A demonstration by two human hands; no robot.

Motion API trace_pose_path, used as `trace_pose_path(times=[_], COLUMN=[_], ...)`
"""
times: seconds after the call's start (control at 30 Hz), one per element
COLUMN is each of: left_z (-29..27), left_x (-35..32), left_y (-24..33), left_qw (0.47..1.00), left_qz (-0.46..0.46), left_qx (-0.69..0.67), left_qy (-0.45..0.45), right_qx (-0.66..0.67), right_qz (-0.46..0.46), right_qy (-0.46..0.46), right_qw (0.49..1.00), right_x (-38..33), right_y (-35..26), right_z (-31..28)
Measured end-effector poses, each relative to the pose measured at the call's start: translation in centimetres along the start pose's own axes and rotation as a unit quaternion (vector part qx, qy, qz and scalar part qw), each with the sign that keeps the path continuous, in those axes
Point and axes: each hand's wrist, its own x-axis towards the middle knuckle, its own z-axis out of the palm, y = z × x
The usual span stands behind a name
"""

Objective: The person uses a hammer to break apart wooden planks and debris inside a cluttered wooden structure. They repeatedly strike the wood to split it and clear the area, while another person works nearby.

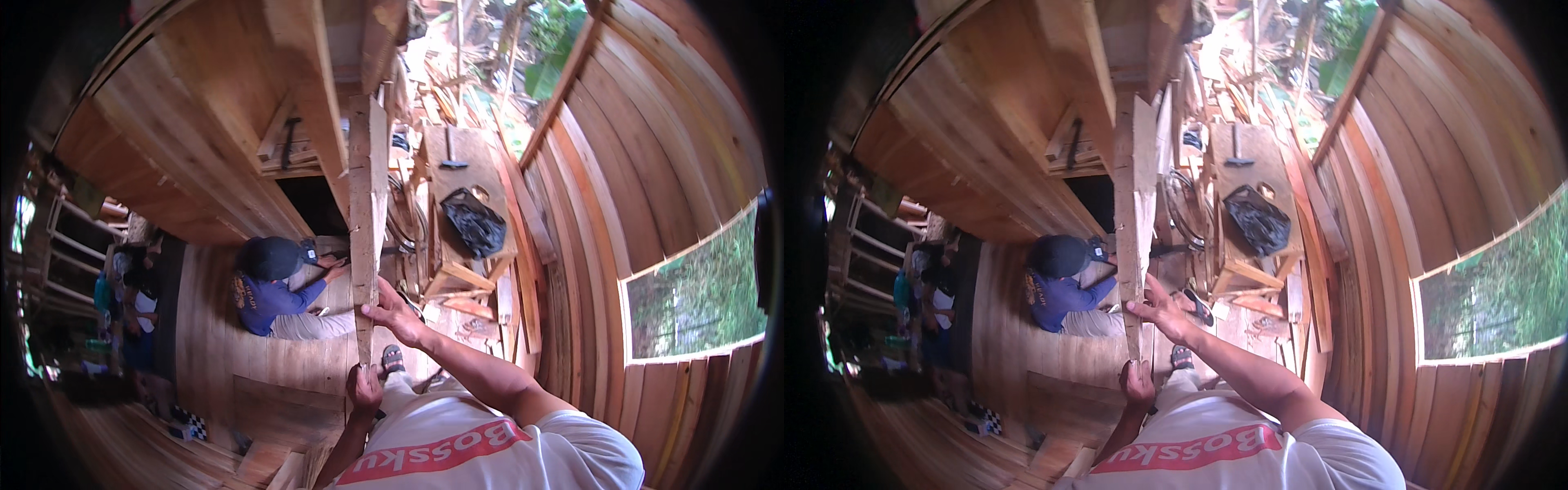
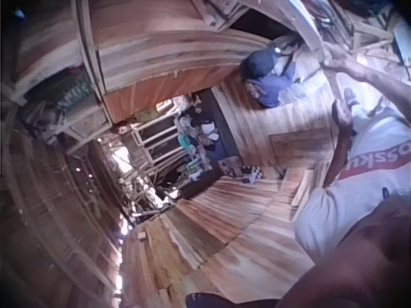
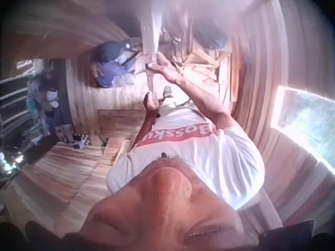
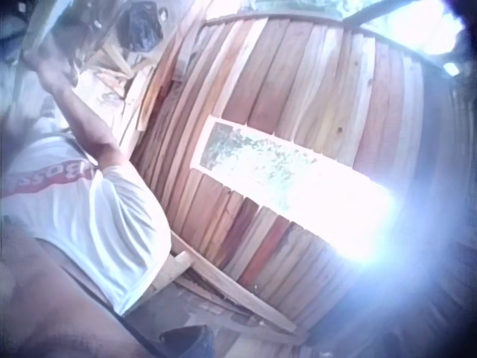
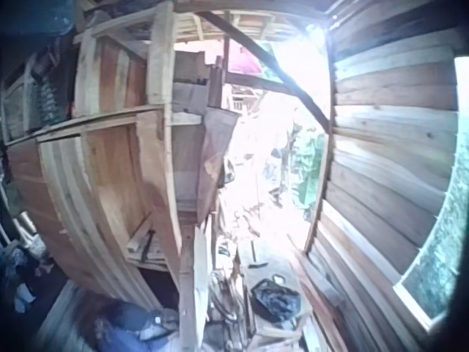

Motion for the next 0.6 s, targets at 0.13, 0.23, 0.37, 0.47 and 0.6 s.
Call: trace_pose_path(times=[0.13, 0.23, 0.37, 0.47, 0.6], left_z=[4.0, 3.2, 0.0, -2.1, -1.2], left_x=[-3.1, -1.6, 1.4, 8.2, 10.9], left_y=[-2.2, -0.9, -3.3, 1.6, 5.4], left_qw=[0.993, 0.929, 0.868, 0.811, 0.778], left_qz=[-0.002, 0.016, -0.188, -0.146, -0.115], left_qx=[-0.025, -0.007, -0.32, -0.529, -0.593], left_qy=[-0.111, -0.37, -0.332, -0.201, -0.176], right_qx=[-0.003, -0.005, 0.039, 0.056, -0.099], right_qz=[-0.033, -0.032, 0.006, 0.047, 0.029], right_qy=[0.011, -0.056, -0.077, -0.015, -0.03], right_qw=[0.999, 0.998, 0.996, 0.997, 0.994], right_x=[-3.2, -6.0, -9.5, -12.4, -15.0], right_y=[0.7, -0.5, 0.9, 1.9, 3.6], right_z=[-2.2, -4.0, -5.9, -9.0, -12.0])
